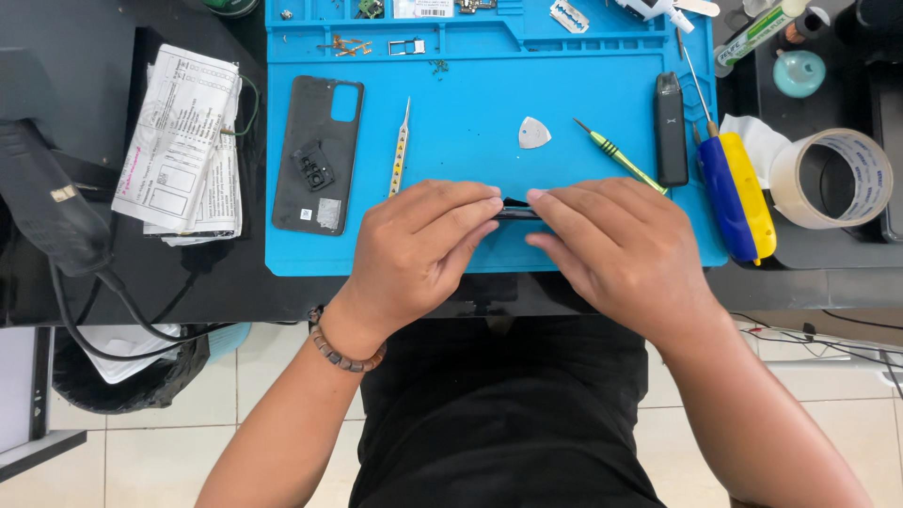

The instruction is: The person works on a disassembled smartphone motherboard, connecting small ribbon cables and components by hand. They handle the motherboard, a phone frame, and various small parts on a blue work mat, occasionally using a screwdriver and a plastic pry tool.

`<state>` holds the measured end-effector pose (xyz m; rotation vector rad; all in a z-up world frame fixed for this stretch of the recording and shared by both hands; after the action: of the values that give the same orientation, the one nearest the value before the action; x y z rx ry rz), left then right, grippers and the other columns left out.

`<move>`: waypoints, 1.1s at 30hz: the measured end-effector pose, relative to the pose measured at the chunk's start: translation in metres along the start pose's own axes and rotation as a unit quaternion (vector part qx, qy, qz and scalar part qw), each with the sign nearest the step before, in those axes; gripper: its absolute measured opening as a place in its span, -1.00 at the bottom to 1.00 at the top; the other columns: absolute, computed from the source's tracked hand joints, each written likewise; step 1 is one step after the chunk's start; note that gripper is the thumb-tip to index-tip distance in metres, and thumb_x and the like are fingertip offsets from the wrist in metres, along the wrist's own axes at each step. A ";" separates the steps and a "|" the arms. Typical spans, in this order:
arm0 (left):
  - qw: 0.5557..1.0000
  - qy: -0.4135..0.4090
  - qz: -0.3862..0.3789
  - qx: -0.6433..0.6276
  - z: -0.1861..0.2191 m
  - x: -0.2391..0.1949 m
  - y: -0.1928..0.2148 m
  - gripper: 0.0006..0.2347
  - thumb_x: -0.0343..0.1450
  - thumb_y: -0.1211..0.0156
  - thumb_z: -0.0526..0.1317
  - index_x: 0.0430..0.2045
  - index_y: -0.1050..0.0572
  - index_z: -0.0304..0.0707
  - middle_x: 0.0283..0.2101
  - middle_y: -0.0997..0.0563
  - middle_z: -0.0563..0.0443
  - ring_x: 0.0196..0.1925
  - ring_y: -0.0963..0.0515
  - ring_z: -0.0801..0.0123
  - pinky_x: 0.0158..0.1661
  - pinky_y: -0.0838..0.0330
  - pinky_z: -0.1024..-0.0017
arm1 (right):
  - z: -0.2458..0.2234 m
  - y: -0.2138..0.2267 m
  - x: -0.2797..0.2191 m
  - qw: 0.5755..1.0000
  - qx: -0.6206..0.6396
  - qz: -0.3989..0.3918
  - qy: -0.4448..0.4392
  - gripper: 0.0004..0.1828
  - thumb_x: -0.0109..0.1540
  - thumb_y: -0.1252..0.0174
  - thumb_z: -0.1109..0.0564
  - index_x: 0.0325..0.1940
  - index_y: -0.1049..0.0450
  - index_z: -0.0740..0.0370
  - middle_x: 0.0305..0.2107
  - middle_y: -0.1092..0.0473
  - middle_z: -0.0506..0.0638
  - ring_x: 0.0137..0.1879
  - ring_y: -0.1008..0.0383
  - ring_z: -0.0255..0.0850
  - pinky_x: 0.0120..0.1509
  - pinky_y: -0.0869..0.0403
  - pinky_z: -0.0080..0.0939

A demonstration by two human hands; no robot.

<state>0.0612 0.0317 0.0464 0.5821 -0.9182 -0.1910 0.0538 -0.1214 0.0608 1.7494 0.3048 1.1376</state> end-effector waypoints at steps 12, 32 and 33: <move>0.999 -0.018 -0.007 0.047 0.002 0.000 -0.003 -0.94 0.44 -0.11 -0.39 -0.28 -0.50 -0.39 -0.20 -0.58 -0.09 -0.26 -0.60 0.15 -0.31 -0.49 0.36 | -0.002 -0.006 0.004 0.999 0.027 0.037 0.004 -0.87 0.26 -0.21 0.24 -0.17 -0.52 0.39 -0.32 -0.52 0.16 -0.24 -0.54 0.02 -0.19 -0.50 -0.08; 0.991 0.072 0.084 -0.071 -0.004 -0.008 0.015 -0.90 0.33 -0.24 -0.32 -0.34 -0.56 -0.26 -0.31 -0.61 0.01 -0.29 -0.61 0.15 -0.25 -0.56 0.27 | -0.005 0.001 0.001 0.980 0.125 0.148 -0.054 -0.93 0.13 -0.24 0.36 -0.30 -0.55 0.35 -0.41 -0.51 0.09 -0.32 -0.54 -0.03 -0.30 -0.50 -0.14; 0.990 0.073 0.088 -0.082 -0.001 -0.007 0.016 -0.93 0.32 -0.24 -0.33 -0.39 -0.58 -0.26 -0.35 -0.61 0.01 -0.32 -0.61 0.16 -0.27 -0.56 0.29 | -0.005 0.001 0.000 0.976 0.135 0.156 -0.068 -0.93 0.14 -0.23 0.34 -0.30 -0.55 0.34 -0.41 -0.51 0.07 -0.33 -0.53 -0.05 -0.30 -0.50 -0.14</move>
<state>0.0564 0.0484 0.0504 0.3563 -0.7984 -0.0622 0.0501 -0.1188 0.0619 2.1617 0.1057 1.2330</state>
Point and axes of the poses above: each hand's wrist, its own x-axis towards the middle knuckle, its own y-axis out of the back of the hand, z = x × y, the point moved 6 cm from there along x, towards the middle knuckle
